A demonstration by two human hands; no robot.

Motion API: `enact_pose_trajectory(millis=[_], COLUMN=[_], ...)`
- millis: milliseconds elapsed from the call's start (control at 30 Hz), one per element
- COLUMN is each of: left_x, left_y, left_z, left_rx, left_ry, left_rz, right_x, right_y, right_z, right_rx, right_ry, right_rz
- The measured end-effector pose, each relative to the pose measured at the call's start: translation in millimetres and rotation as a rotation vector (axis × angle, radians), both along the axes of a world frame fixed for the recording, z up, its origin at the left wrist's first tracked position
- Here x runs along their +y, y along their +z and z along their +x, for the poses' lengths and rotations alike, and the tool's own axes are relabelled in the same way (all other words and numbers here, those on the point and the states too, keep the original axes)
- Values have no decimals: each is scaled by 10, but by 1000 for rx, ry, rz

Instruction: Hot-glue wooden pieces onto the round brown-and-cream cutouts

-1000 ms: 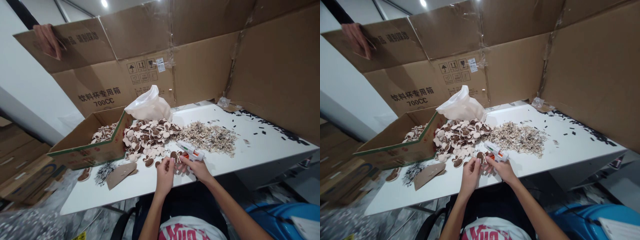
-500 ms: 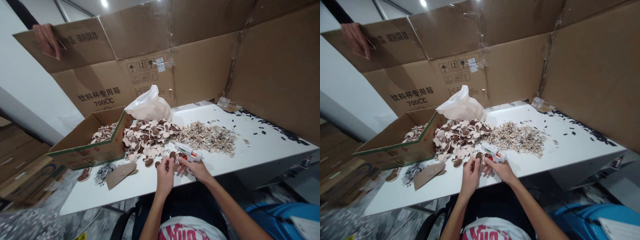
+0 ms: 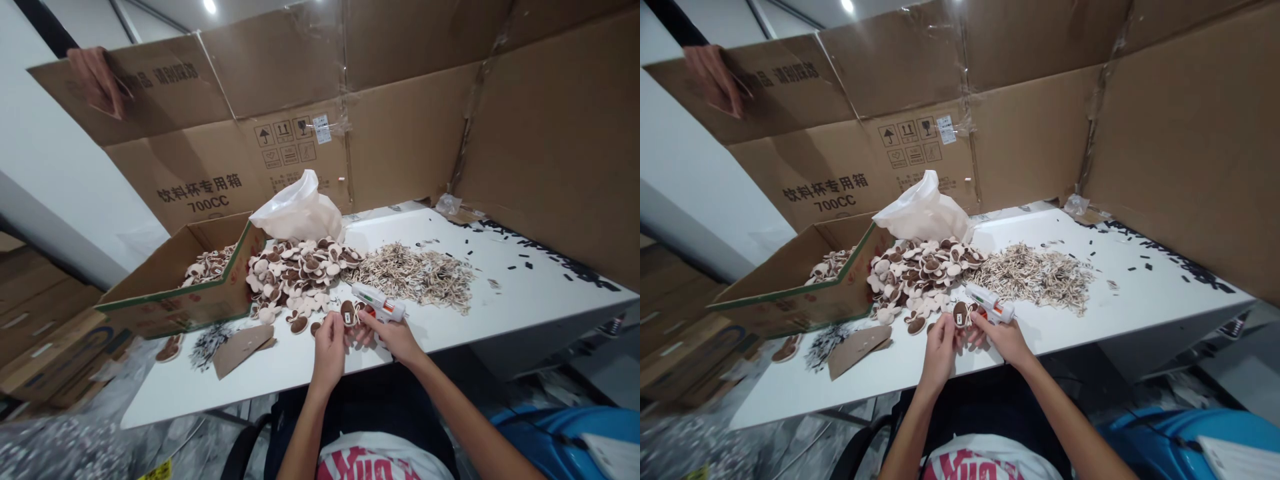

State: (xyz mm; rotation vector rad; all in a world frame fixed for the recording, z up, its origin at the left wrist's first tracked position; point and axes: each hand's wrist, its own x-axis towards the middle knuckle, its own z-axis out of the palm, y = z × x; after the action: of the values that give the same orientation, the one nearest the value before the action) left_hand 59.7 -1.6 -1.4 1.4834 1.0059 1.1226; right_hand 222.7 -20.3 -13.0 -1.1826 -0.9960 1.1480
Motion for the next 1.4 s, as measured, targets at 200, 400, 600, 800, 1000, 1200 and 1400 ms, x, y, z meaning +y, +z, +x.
enact_pose_trajectory(millis=[200, 400, 600, 800, 1000, 1200, 1400], left_x=[-20, -35, -44, -39, -44, -43, -34], left_y=[35, 65, 71, 39, 36, 55, -11], left_z=[11, 3, -1, 1, -43, -41, -7], left_rx=[45, 117, 109, -9, -165, -252, -310], left_ry=[15, 31, 49, -44, 103, 80, 82], left_rz=[34, 74, 79, 41, 36, 75, 52], right_x=[8, -9, -10, 14, 40, 57, 72], right_y=[-25, 1, -2, -3, 18, 23, -32], right_z=[-3, -6, -20, -6, -28, -39, -24], right_rx=[8, -32, -13, 15, 76, 93, 81], right_ry=[20, 71, 70, -18, -63, -111, -113], right_rz=[24, 43, 42, 13, 26, 45, 59])
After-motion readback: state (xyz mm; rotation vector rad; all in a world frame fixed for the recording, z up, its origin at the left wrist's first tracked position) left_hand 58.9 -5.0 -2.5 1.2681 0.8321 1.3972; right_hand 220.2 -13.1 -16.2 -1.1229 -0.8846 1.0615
